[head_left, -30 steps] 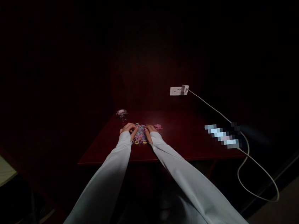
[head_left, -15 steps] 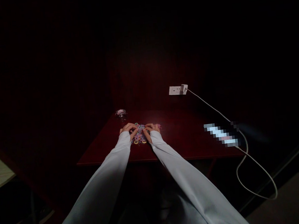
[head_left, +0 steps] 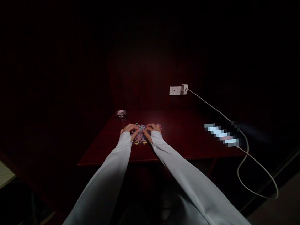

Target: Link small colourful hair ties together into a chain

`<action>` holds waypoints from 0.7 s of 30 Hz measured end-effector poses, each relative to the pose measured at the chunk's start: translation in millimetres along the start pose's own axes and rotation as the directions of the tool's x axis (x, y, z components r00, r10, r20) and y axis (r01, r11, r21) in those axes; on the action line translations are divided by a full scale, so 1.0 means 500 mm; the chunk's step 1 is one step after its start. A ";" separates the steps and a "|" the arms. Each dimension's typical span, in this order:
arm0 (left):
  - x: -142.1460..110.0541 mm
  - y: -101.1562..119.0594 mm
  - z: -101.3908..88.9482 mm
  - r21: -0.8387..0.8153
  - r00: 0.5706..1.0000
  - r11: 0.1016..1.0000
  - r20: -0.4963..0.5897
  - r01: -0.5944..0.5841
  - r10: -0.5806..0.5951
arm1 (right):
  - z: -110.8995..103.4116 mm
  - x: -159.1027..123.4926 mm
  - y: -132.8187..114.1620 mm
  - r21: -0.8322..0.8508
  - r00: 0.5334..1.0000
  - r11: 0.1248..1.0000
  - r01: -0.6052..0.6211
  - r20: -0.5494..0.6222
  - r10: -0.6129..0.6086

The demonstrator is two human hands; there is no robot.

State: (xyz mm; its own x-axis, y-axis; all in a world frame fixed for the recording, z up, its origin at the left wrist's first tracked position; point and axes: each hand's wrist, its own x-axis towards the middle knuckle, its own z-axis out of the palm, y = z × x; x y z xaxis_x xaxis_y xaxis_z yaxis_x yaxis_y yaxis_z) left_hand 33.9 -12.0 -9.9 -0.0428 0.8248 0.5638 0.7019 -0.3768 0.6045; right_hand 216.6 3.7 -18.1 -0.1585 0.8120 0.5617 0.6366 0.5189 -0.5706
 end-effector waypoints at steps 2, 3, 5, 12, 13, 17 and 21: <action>0.000 0.000 0.001 0.003 1.000 1.000 -0.003 -0.004 0.004 | 0.001 0.000 0.000 0.004 1.000 1.000 -0.003 -0.013 0.003; -0.001 0.001 0.000 0.003 1.000 1.000 -0.002 -0.006 0.006 | 0.001 0.000 0.000 0.003 1.000 1.000 -0.011 -0.018 0.011; -0.002 0.003 -0.001 0.006 1.000 1.000 0.002 -0.008 0.008 | 0.002 0.000 0.000 -0.004 0.999 1.000 -0.026 -0.026 0.026; -0.002 -0.001 -0.001 0.013 1.000 1.000 0.014 -0.014 0.014 | 0.002 0.000 0.001 -0.004 0.999 1.000 -0.008 -0.032 0.008; -0.002 -0.002 0.001 0.008 1.000 1.000 0.008 -0.020 0.020 | 0.001 0.000 0.000 -0.010 1.000 1.000 -0.012 -0.029 0.012; -0.003 -0.005 0.004 0.001 0.999 0.999 -0.008 -0.041 0.041 | -0.004 0.000 -0.005 -0.018 0.999 0.999 -0.048 -0.009 0.048; -0.004 -0.005 0.004 -0.004 0.999 0.999 -0.006 -0.048 0.048 | -0.006 0.000 -0.008 0.002 0.998 0.998 -0.064 -0.007 0.064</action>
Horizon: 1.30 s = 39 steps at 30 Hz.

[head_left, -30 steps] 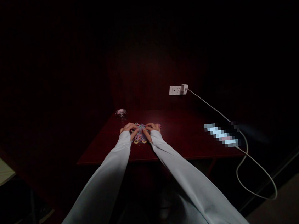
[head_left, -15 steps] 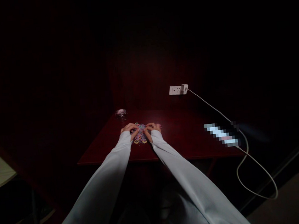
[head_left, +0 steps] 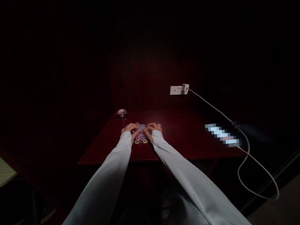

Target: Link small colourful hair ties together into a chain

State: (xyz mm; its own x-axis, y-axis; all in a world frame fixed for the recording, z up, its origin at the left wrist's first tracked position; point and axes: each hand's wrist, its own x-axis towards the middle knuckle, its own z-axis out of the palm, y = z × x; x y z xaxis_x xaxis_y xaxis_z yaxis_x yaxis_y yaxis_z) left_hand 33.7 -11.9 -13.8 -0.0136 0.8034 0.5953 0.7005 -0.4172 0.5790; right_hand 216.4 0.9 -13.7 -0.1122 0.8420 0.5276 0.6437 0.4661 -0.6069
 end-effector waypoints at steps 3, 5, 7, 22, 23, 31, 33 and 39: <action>0.000 -0.002 0.002 -0.018 1.000 1.000 -0.005 -0.022 0.021 | -0.001 0.000 0.001 0.006 1.000 1.000 -0.013 0.005 0.013; 0.001 -0.005 0.004 -0.029 1.000 0.999 -0.002 -0.027 0.027 | 0.001 0.000 0.004 0.015 1.000 1.000 -0.011 0.001 0.011; 0.002 -0.009 0.005 -0.033 1.000 0.999 0.000 -0.023 0.023 | 0.003 0.001 0.007 0.023 1.000 1.000 0.004 -0.013 -0.004; -0.002 0.008 -0.002 0.004 1.000 1.000 0.013 0.014 -0.014 | 0.000 0.000 0.005 0.005 0.999 0.999 0.034 -0.012 -0.034; -0.002 0.008 -0.002 0.010 1.000 1.000 0.011 0.018 -0.018 | -0.002 0.000 0.003 0.003 1.000 1.000 0.027 -0.010 -0.027; -0.003 0.008 0.002 0.017 1.000 1.000 0.019 -0.006 0.006 | -0.004 -0.002 -0.002 -0.015 1.000 1.000 0.023 -0.001 -0.023; -0.003 0.010 0.001 0.020 1.000 1.000 0.026 0.004 -0.005 | -0.002 -0.002 0.000 -0.028 0.999 0.999 0.029 -0.019 -0.029; -0.003 0.014 -0.002 0.036 0.998 0.999 0.053 0.022 -0.024 | -0.002 -0.003 -0.001 -0.017 0.999 0.999 0.036 -0.004 -0.036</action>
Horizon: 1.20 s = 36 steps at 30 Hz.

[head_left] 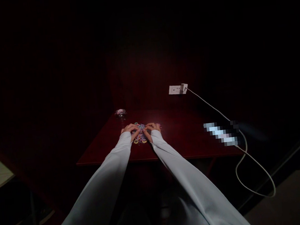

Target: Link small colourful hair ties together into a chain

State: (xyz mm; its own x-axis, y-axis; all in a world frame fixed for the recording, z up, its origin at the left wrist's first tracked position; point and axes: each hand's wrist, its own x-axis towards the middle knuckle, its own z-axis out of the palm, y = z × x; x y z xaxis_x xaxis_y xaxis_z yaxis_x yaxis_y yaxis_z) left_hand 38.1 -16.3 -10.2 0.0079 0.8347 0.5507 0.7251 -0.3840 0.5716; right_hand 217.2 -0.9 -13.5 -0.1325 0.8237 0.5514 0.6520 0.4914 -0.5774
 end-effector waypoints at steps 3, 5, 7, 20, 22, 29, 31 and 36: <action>0.000 -0.002 0.000 -0.005 1.000 1.000 -0.006 -0.005 0.005 | -0.002 -0.001 -0.001 0.008 1.000 1.000 -0.001 -0.004 0.002; 0.000 -0.004 0.001 -0.010 1.000 1.000 -0.005 -0.005 0.005 | -0.002 -0.003 0.000 0.012 1.000 1.000 -0.004 -0.008 0.004; 0.001 -0.006 0.002 -0.015 1.000 1.000 -0.007 -0.006 0.005 | -0.001 -0.004 0.001 0.024 1.000 1.000 -0.001 -0.012 0.001; 0.000 -0.001 0.001 -0.039 1.000 0.999 -0.014 0.007 -0.007 | -0.007 -0.003 -0.005 -0.023 1.000 0.999 -0.027 0.006 0.028; 0.001 -0.002 0.000 -0.040 1.000 0.999 -0.012 0.003 -0.004 | -0.007 -0.004 -0.005 -0.025 0.999 0.999 -0.037 0.013 0.038; 0.004 -0.014 0.005 -0.027 1.000 1.000 -0.019 -0.015 0.015 | -0.002 -0.004 0.002 -0.017 1.000 1.000 -0.025 0.003 0.025; 0.005 -0.015 0.006 -0.028 1.000 0.999 -0.016 -0.018 0.018 | 0.000 -0.004 0.004 0.004 1.000 1.000 -0.019 -0.008 0.019; 0.005 -0.011 0.005 -0.012 1.000 1.000 0.000 -0.007 0.007 | -0.003 -0.004 -0.003 -0.011 0.998 0.998 -0.057 0.006 0.057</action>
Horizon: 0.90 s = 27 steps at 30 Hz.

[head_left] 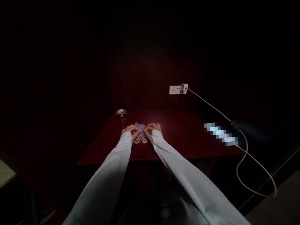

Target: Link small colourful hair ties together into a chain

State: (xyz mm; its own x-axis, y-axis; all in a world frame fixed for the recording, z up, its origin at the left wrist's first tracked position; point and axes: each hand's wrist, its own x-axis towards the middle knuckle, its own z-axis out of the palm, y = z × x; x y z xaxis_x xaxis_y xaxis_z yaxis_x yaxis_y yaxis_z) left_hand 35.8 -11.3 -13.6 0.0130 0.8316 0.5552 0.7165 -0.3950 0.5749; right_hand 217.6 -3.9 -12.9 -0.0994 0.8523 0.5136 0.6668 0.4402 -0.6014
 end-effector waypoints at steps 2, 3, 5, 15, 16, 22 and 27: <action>0.000 0.003 0.000 0.004 1.000 1.000 0.000 0.018 -0.018 | -0.003 -0.001 -0.004 -0.019 1.000 1.000 -0.021 0.011 0.021; 0.000 0.004 -0.001 0.004 1.000 1.000 0.003 0.024 -0.024 | -0.004 -0.001 -0.006 -0.021 1.000 0.999 -0.026 0.013 0.026; 0.000 0.005 -0.001 -0.001 1.000 1.000 0.010 0.025 -0.025 | -0.005 -0.002 -0.006 -0.013 1.000 1.000 -0.022 0.013 0.022; -0.001 0.003 -0.002 0.017 1.000 1.000 0.011 0.009 -0.009 | -0.001 0.004 0.002 0.044 1.000 0.999 0.004 0.010 -0.004; -0.001 0.003 -0.003 0.021 1.000 1.000 0.016 0.012 -0.012 | -0.001 0.004 0.001 0.045 1.000 0.999 0.000 0.011 0.000; 0.001 0.004 -0.010 0.043 0.998 0.999 0.062 0.018 -0.020 | 0.002 0.002 0.001 0.030 1.000 1.000 0.008 0.003 -0.009; 0.003 0.001 -0.006 0.042 0.998 0.999 0.053 0.033 -0.035 | 0.007 0.002 0.006 0.006 0.999 0.999 0.034 0.006 -0.034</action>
State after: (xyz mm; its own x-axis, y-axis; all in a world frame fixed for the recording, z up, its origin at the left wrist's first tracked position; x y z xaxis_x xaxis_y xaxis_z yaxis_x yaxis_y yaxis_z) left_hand 34.1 -11.2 -10.7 0.0249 0.8647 0.5016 0.7449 -0.3506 0.5676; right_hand 216.7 -0.8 -16.5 -0.1263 0.8386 0.5299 0.6589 0.4702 -0.5871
